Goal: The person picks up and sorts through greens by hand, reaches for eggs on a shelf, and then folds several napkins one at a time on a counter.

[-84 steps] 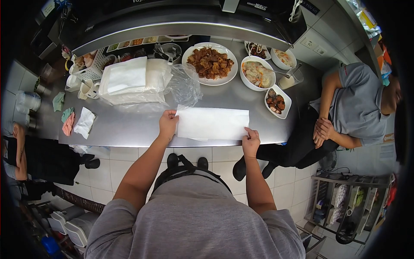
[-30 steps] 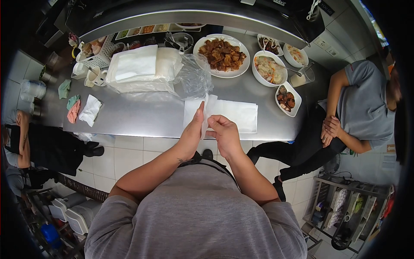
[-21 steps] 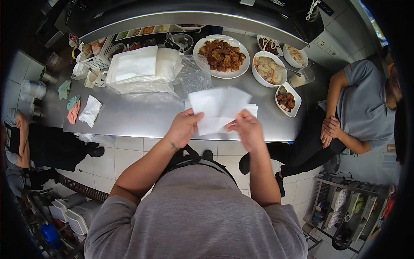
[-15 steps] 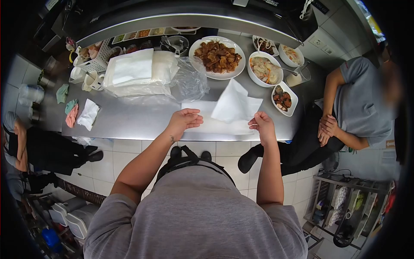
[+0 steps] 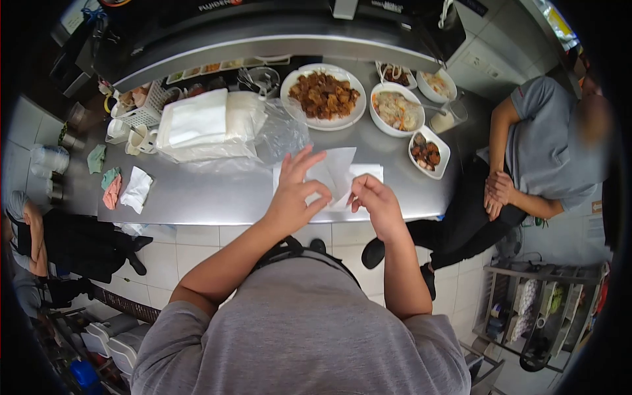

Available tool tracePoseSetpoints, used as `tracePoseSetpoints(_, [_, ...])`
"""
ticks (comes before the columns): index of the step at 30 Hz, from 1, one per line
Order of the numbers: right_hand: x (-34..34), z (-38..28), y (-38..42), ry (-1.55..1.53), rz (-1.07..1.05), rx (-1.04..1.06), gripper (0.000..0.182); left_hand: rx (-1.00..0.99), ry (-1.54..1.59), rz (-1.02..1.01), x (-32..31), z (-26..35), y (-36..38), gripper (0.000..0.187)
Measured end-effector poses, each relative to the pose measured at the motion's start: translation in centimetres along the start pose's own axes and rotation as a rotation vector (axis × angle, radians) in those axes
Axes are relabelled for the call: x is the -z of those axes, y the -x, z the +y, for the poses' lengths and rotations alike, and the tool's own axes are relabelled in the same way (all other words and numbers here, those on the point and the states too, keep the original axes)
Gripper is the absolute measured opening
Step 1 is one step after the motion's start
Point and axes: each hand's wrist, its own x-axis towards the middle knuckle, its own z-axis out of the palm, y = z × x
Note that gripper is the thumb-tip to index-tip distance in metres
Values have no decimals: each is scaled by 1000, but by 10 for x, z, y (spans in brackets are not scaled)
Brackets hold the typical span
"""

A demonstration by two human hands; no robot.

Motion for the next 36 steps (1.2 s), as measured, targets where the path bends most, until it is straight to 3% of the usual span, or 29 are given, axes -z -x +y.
tracePoseSetpoints(2, [-15, -8, 2, 203, -53, 269, 28, -8, -2, 42, 11, 14, -7, 11])
tracePoseSetpoints(4, [-35, -23, 7, 497, 28, 440, 29, -27, 86, 115, 20, 25, -11, 12])
tracePoseSetpoints(8, [-42, -30, 7, 648, 26, 523, 26, -59, -18, 122, 50, 61, -23, 15])
tracePoseSetpoints(12, [-51, -42, 13, 690, -121, 607, 20, -99, -82, 42, 70, 71, -25, 15])
tracePoseSetpoints(14, [-51, -43, 15, 623, -199, 438, 22, -74, 112, -64, 80, 65, -23, 16])
tracePoseSetpoints(16, [-51, -40, 14, 660, -202, 337, 26, -81, 157, 96, 94, 68, -24, 15])
tracePoseSetpoints(17, [-39, -26, 11, 620, -263, 194, 29, 125, 322, 188, 99, 67, -22, 15])
tracePoseSetpoints(18, [-30, -20, 7, 631, -280, 203, 29, 331, 495, 271, 102, 65, -19, 16])
tracePoseSetpoints(19, [-20, -14, 6, 596, -249, 108, 28, 272, 461, 356, 106, 53, -17, 13])
tracePoseSetpoints(21, [5, -4, 5, 488, -136, -86, 25, 350, 678, 507, 105, 23, -11, 15])
tracePoseSetpoints(23, [24, -10, 6, 531, 51, -207, 29, 486, 786, 553, 97, -5, 1, 20])
tracePoseSetpoints(24, [38, -1, 5, 383, 84, -202, 28, 537, 807, 528, 87, -20, 11, 27])
tracePoseSetpoints(27, [86, 39, -9, 212, 147, -198, 22, 665, 739, 416, 42, -70, 47, 27])
tracePoseSetpoints(29, [100, 54, -17, 212, 231, -233, 22, 779, 462, 242, 8, -100, 66, 29])
tracePoseSetpoints(31, [111, 68, -32, 384, 374, -259, 21, 764, 425, 233, -23, -126, 70, 30])
tracePoseSetpoints(36, [133, 124, -67, 313, 489, -80, 18, 795, 177, 273, -48, -146, 48, 26])
